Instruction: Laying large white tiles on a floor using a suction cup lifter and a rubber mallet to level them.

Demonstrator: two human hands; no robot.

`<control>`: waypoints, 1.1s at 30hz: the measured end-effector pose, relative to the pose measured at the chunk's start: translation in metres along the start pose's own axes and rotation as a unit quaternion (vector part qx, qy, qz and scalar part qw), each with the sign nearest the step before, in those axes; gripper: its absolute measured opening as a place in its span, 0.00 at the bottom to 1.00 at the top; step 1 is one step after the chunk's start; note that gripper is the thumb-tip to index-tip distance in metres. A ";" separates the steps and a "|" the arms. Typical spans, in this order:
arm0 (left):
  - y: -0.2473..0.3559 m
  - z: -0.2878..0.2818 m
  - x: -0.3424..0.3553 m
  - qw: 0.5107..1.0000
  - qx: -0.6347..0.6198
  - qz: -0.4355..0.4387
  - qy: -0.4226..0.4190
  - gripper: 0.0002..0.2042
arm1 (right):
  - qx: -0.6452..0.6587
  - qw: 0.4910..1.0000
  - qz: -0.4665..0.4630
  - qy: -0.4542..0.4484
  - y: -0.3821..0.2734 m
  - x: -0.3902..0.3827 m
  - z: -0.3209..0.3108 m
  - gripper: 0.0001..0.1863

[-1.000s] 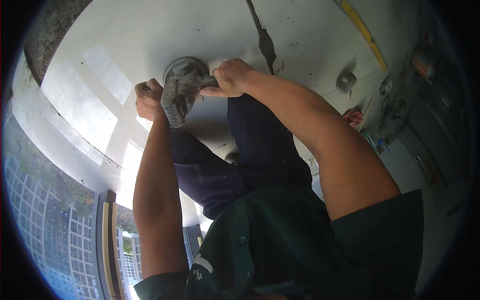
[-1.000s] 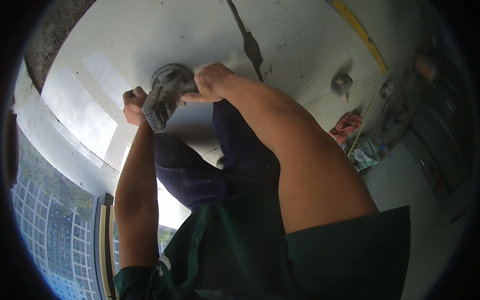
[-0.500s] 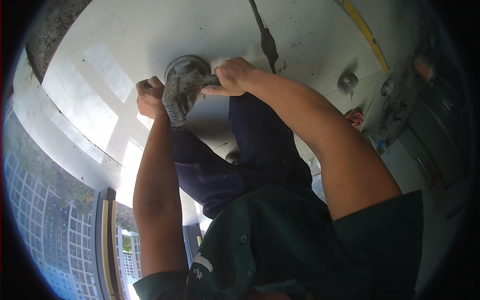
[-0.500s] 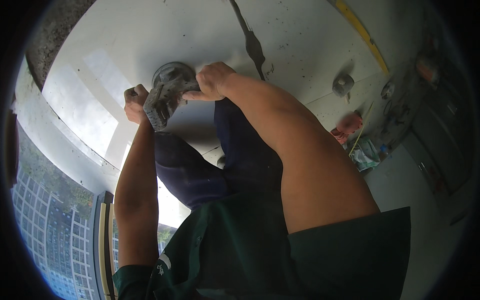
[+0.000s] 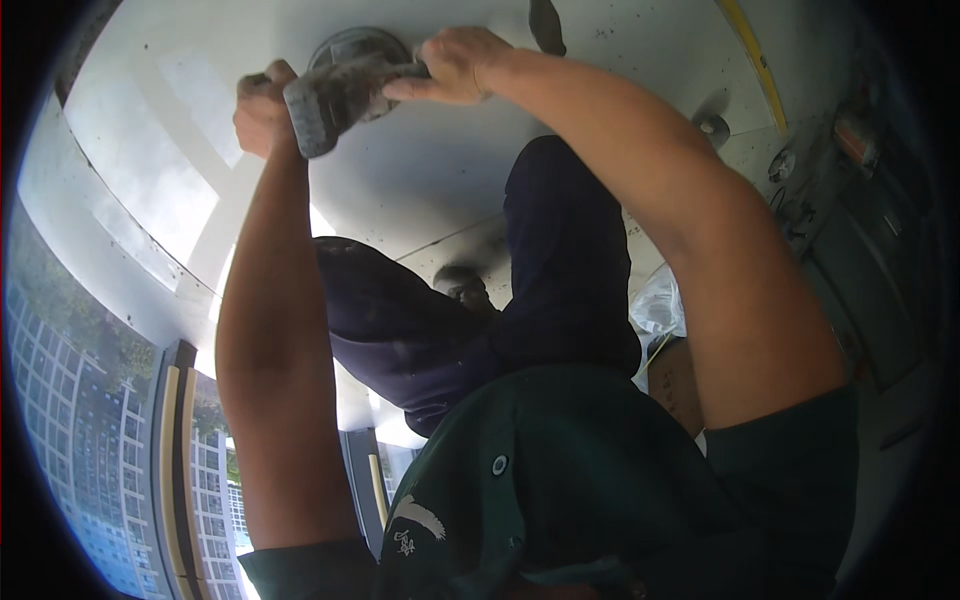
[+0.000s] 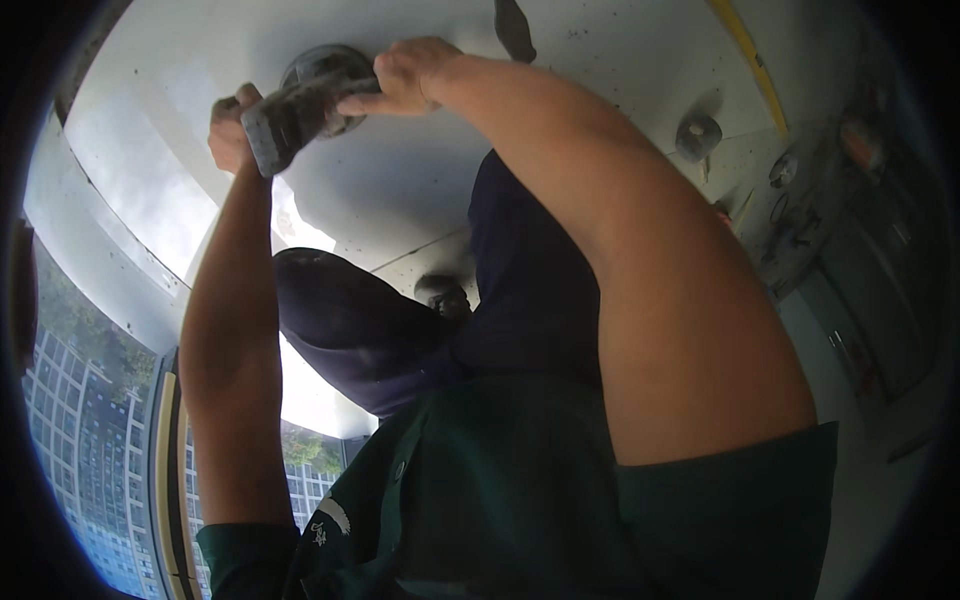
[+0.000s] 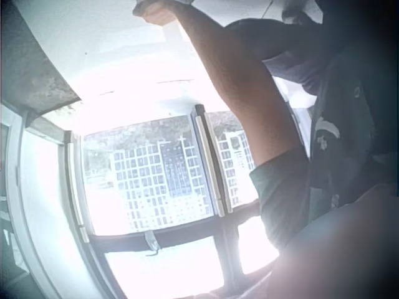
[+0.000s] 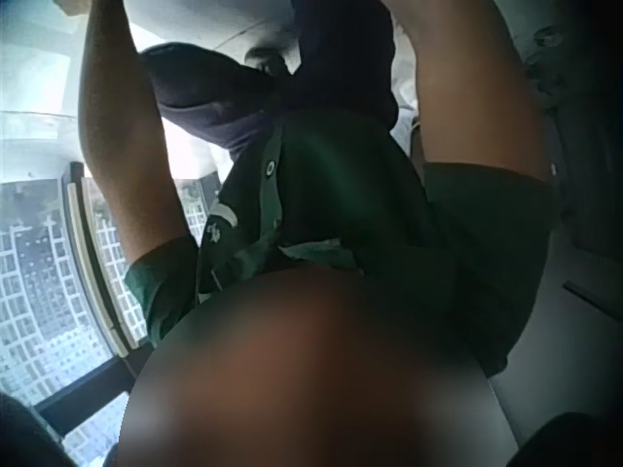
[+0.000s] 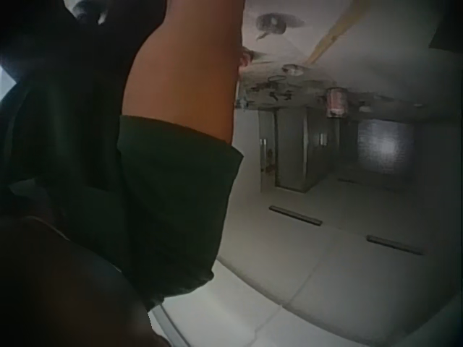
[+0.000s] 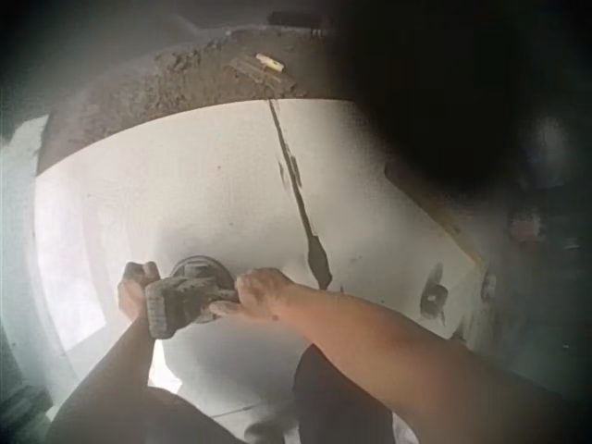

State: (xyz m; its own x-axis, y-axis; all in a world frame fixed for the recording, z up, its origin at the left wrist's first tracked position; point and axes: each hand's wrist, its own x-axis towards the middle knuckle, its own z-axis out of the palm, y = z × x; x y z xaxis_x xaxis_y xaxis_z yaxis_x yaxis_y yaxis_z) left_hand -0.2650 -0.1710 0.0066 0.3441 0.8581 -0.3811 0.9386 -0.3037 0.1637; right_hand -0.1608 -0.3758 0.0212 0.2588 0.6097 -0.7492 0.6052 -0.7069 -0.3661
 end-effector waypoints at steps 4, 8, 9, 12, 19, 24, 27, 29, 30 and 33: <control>-0.001 -0.008 -0.001 0.997 -0.027 0.031 -0.069 0.28 | -0.036 0.999 -0.010 -0.008 -0.007 -0.006 -0.009 0.41; -0.063 0.033 0.059 0.992 -0.009 0.121 0.024 0.27 | -0.007 0.997 0.047 -0.063 -0.041 -0.027 -0.037 0.31; -0.068 0.030 0.068 0.989 0.001 0.146 -0.021 0.30 | -0.009 0.997 0.047 -0.061 -0.050 -0.028 -0.035 0.31; -0.038 0.029 0.035 0.993 -0.024 0.119 0.008 0.23 | -0.049 0.982 0.177 -0.038 -0.046 -0.028 -0.018 0.32; -0.040 0.023 0.039 0.987 -0.056 0.137 0.060 0.22 | -0.007 0.998 -0.020 0.057 -0.020 -0.029 -0.002 0.31; -0.015 0.039 -0.002 0.976 -0.177 0.123 -0.012 0.24 | 0.042 0.999 0.002 -0.005 -0.025 -0.039 -0.001 0.26; 0.002 0.040 -0.028 0.960 -0.249 0.117 -0.044 0.25 | 0.078 0.995 0.018 0.062 -0.025 -0.040 0.008 0.21; 0.011 0.043 -0.044 0.947 -0.294 0.114 -0.065 0.26 | 0.090 0.996 0.011 0.017 -0.024 -0.041 0.005 0.21; 0.012 0.042 -0.050 0.940 -0.314 0.110 -0.074 0.26 | 0.090 0.996 0.004 0.016 -0.026 -0.037 0.005 0.21; 0.002 0.036 -0.060 0.924 -0.361 0.090 -0.085 0.28 | 0.038 0.998 -0.020 -0.040 -0.033 -0.030 0.017 0.24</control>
State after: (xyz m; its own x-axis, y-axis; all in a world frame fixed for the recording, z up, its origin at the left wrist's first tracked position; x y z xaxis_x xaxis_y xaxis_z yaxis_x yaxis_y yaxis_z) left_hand -0.2830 -0.2377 -0.0035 0.5503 0.7241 -0.4158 0.6259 -0.0282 0.7794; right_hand -0.2014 -0.3771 0.0464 0.1727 0.6101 -0.7733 0.5544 -0.7091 -0.4357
